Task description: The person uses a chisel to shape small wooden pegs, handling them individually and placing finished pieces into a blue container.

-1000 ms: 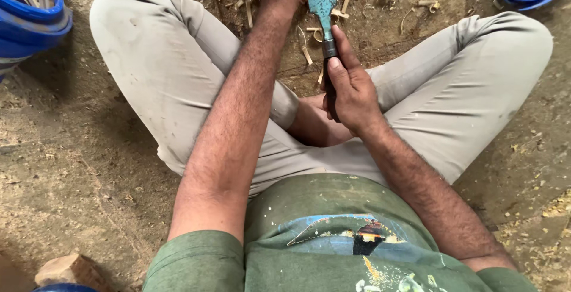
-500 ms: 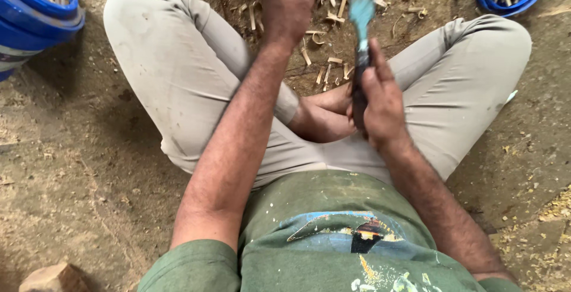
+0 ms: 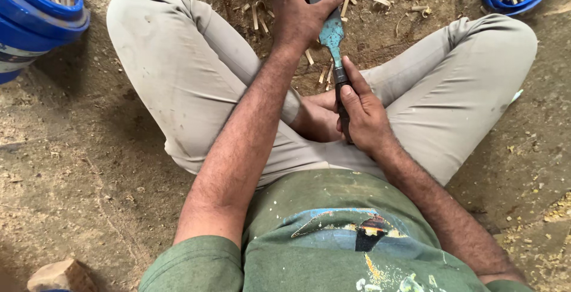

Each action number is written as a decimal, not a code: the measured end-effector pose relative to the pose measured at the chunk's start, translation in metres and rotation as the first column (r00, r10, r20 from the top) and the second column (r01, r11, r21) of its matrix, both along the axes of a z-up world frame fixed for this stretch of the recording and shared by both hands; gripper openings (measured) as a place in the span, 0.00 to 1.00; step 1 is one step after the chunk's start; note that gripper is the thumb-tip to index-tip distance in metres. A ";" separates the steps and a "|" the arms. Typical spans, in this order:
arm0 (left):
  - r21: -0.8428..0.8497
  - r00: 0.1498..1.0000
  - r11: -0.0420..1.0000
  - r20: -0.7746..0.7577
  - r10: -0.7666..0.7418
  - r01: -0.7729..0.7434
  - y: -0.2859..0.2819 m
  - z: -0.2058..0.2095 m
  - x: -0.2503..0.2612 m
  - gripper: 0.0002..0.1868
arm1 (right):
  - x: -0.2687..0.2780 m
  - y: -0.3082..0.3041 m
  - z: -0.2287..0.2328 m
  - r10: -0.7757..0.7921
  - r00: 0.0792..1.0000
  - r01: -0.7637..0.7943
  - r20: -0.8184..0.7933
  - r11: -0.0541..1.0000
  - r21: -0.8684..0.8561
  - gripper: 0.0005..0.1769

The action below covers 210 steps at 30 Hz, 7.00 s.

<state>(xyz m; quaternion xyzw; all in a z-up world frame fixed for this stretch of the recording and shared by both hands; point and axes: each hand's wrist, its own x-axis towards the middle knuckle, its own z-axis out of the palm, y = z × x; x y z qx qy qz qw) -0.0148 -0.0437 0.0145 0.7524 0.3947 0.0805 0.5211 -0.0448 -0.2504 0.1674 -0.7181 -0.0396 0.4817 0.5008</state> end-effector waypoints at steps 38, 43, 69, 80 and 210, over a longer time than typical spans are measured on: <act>0.629 0.995 0.777 0.076 -0.067 0.004 0.029 0.041 0.038 0.27 | 0.057 -0.015 0.000 -0.429 0.849 0.486 -0.308 0.863 0.138 0.31; 0.282 0.998 0.959 0.064 -0.028 0.009 0.024 0.062 0.043 0.18 | 0.062 -0.009 -0.020 -0.410 0.874 0.451 -0.260 0.884 0.120 0.32; 0.164 0.998 0.985 0.044 0.038 -0.045 0.042 0.033 0.039 0.13 | 0.062 -0.006 -0.028 -0.310 0.927 0.340 -0.210 0.932 0.127 0.33; 0.174 0.984 0.979 0.161 0.076 -0.104 0.043 0.016 0.033 0.21 | 0.038 -0.010 -0.008 -0.247 0.967 0.252 -0.065 0.964 0.089 0.32; 0.191 0.994 0.979 0.093 0.060 -0.077 0.030 -0.012 0.025 0.58 | 0.024 0.045 0.005 -0.035 0.990 0.035 -0.133 0.999 -0.004 0.33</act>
